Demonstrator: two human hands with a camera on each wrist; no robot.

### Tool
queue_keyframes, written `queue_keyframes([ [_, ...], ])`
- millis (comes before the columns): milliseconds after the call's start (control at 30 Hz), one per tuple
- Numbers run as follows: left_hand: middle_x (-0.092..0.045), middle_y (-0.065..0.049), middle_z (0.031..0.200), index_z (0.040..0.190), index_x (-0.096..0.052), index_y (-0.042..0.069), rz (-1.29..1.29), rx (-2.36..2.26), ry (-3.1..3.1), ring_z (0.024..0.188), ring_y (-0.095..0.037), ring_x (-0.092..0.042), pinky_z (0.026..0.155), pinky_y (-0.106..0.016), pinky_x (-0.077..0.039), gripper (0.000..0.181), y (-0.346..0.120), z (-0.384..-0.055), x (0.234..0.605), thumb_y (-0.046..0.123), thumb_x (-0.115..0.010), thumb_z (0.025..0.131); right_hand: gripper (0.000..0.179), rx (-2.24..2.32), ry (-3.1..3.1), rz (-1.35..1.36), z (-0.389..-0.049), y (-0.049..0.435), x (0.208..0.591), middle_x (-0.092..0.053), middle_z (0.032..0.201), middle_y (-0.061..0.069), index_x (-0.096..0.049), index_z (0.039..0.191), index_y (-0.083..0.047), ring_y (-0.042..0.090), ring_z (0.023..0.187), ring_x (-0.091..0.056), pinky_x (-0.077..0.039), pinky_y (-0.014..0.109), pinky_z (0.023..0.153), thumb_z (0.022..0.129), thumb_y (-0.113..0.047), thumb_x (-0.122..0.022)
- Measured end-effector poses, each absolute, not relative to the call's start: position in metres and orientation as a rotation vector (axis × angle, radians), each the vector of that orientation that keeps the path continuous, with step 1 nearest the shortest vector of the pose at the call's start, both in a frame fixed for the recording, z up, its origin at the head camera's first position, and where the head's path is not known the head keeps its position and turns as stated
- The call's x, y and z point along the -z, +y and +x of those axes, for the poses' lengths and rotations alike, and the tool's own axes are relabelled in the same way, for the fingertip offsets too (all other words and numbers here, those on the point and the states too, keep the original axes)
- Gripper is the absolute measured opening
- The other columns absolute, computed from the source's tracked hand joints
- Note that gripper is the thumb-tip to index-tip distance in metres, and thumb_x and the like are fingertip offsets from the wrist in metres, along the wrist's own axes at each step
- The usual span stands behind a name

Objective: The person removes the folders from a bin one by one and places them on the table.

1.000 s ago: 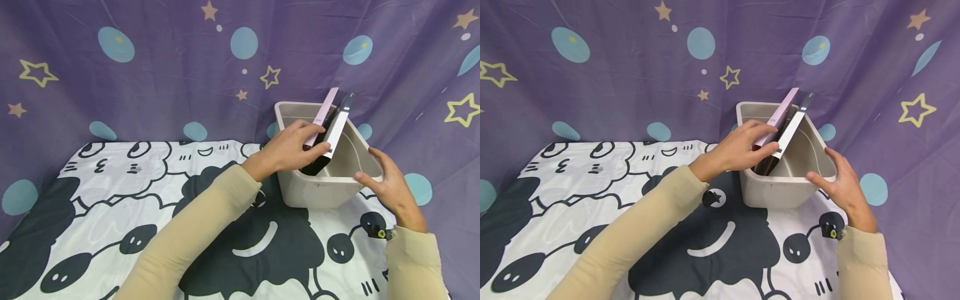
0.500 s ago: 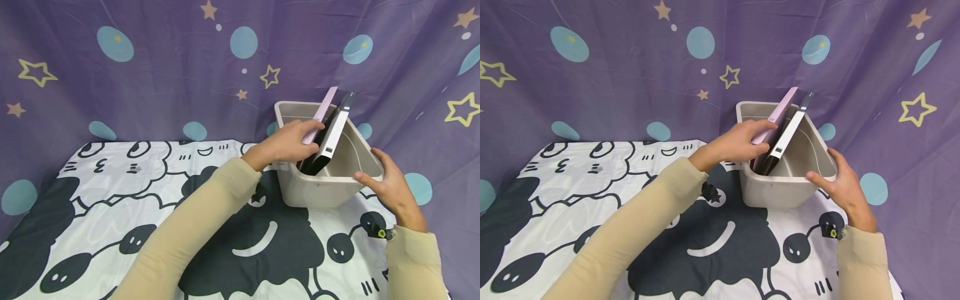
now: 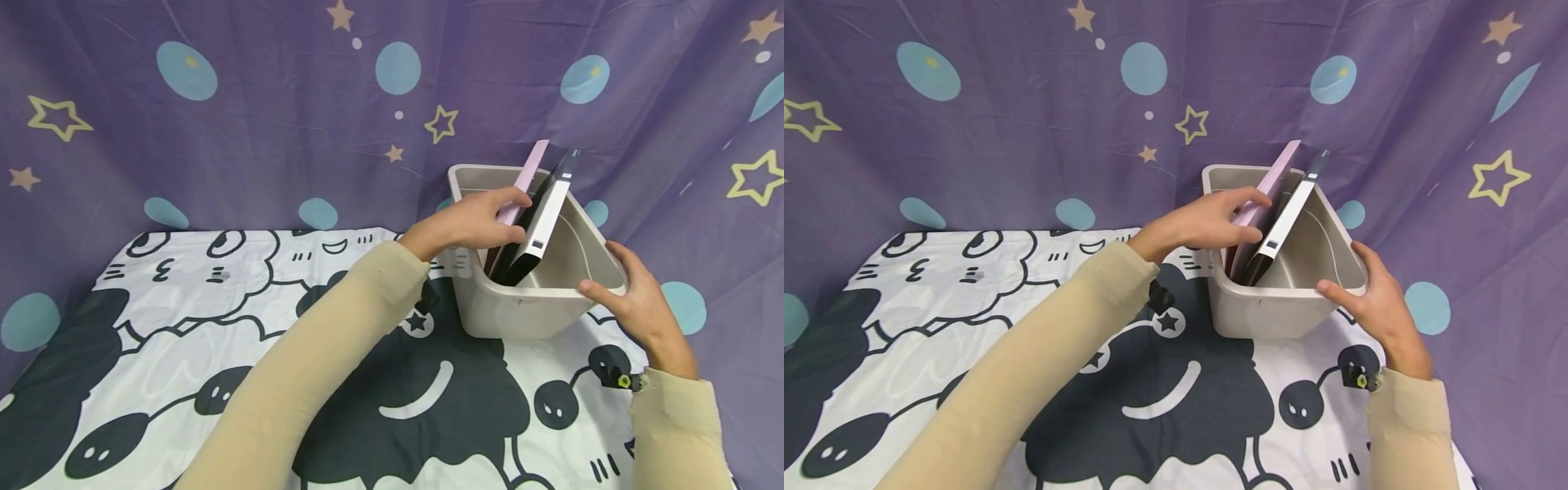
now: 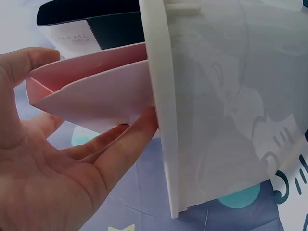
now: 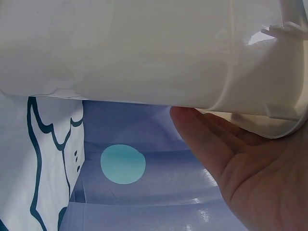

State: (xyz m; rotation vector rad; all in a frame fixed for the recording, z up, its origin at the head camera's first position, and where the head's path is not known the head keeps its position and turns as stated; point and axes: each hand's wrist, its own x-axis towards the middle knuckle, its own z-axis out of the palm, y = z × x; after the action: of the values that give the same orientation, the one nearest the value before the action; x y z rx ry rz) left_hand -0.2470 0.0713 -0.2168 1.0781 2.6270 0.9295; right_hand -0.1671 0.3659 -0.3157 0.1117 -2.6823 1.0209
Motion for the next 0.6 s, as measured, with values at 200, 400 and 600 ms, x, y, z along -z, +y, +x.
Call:
queue_keyframes([
  [200,-0.049,-0.001,0.130,0.137,-0.046,0.026,0.966,-1.038,2.529,0.095,-0.015,-0.057,0.070,-0.027,-0.052,0.049,0.076,-0.252,0.214,0.026,-0.061,0.090,0.084,-1.056,-2.687,0.081,-0.167,0.363,0.316,-0.046,0.131,0.020,-0.025,0.151,-0.016,0.017,0.102,-0.044,-0.034,0.023,0.075,0.084,-0.031,-0.071],
  [400,-0.048,-0.003,0.128,0.137,-0.045,0.027,0.891,-1.070,2.487,0.091,-0.019,-0.059,0.059,-0.032,-0.056,0.053,0.080,-0.257,0.210,0.018,-0.062,0.087,0.083,-1.075,-2.684,0.081,-0.166,0.362,0.314,-0.047,0.130,0.018,-0.025,0.151,-0.015,0.018,0.102,-0.044,-0.034,0.024,0.075,0.084,-0.031,-0.071],
  [600,-0.048,-0.002,0.125,0.136,-0.045,0.029,0.866,-1.072,2.482,0.080,-0.021,-0.060,0.057,-0.032,-0.056,0.056,0.080,-0.258,0.211,0.015,-0.062,0.084,0.083,-1.073,-2.689,0.081,-0.166,0.363,0.316,-0.046,0.131,0.019,-0.025,0.151,-0.015,0.018,0.103,-0.044,-0.034,0.024,0.076,0.084,-0.032,-0.071],
])
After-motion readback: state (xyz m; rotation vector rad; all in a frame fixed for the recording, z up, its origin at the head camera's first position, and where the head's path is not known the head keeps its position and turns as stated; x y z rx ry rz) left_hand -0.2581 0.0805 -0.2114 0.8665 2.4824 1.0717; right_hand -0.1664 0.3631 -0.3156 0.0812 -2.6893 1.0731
